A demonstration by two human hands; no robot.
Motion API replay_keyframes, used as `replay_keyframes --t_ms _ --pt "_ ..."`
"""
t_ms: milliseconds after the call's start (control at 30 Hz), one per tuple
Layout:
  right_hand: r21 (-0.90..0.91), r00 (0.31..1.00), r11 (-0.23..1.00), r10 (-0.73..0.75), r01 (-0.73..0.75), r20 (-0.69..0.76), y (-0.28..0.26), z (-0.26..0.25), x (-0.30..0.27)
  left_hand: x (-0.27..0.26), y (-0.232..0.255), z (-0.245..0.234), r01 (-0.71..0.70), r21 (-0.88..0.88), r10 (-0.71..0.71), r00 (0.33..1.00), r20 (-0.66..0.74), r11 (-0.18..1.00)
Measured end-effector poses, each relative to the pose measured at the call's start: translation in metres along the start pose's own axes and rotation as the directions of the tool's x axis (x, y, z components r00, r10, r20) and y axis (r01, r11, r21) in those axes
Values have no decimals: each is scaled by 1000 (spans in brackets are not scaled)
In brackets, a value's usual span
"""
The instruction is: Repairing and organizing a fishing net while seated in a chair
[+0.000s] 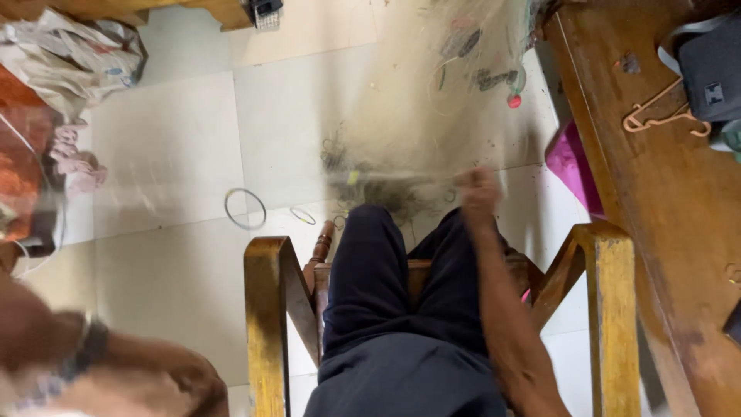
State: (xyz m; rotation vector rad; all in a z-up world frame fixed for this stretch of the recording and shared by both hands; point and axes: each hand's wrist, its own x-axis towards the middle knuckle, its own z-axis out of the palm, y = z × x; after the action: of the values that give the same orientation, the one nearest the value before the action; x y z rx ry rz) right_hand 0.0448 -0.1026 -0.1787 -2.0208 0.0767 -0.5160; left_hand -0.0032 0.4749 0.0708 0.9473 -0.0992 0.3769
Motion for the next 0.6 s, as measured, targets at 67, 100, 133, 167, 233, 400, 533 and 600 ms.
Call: replay_keyframes --t_ms 67,100,133,167,233,400,533,600 --pt "141 988 978 -149 152 -30 -41 -72 18 9 -23 12 -62 72 72 987 -143 995" --pt "192 966 970 -102 150 -239 -78 -102 27 10 -31 18 -88 110 109 972 -207 990" --pt "241 899 957 -41 161 -436 -117 -130 35 12 -34 27 -111 148 147 953 -266 983" --pt "232 897 959 -47 164 -440 -135 -143 31 19 -45 38 -108 139 142 954 -265 984" --pt "-54 832 973 -220 224 -509 -168 -169 20 36 -69 65 -314 -126 234 872 -431 941" --pt "-320 997 944 -73 80 36 -154 -179 -15 32 -103 60 -205 15 162 725 -669 979" --pt "-225 962 964 186 -140 201 -138 -194 -52 5 -139 46 227 73 -127 750 -649 971" --pt "-148 954 983 142 -106 265 -152 -168 -65 8 -162 19 348 155 -195 783 -591 925"
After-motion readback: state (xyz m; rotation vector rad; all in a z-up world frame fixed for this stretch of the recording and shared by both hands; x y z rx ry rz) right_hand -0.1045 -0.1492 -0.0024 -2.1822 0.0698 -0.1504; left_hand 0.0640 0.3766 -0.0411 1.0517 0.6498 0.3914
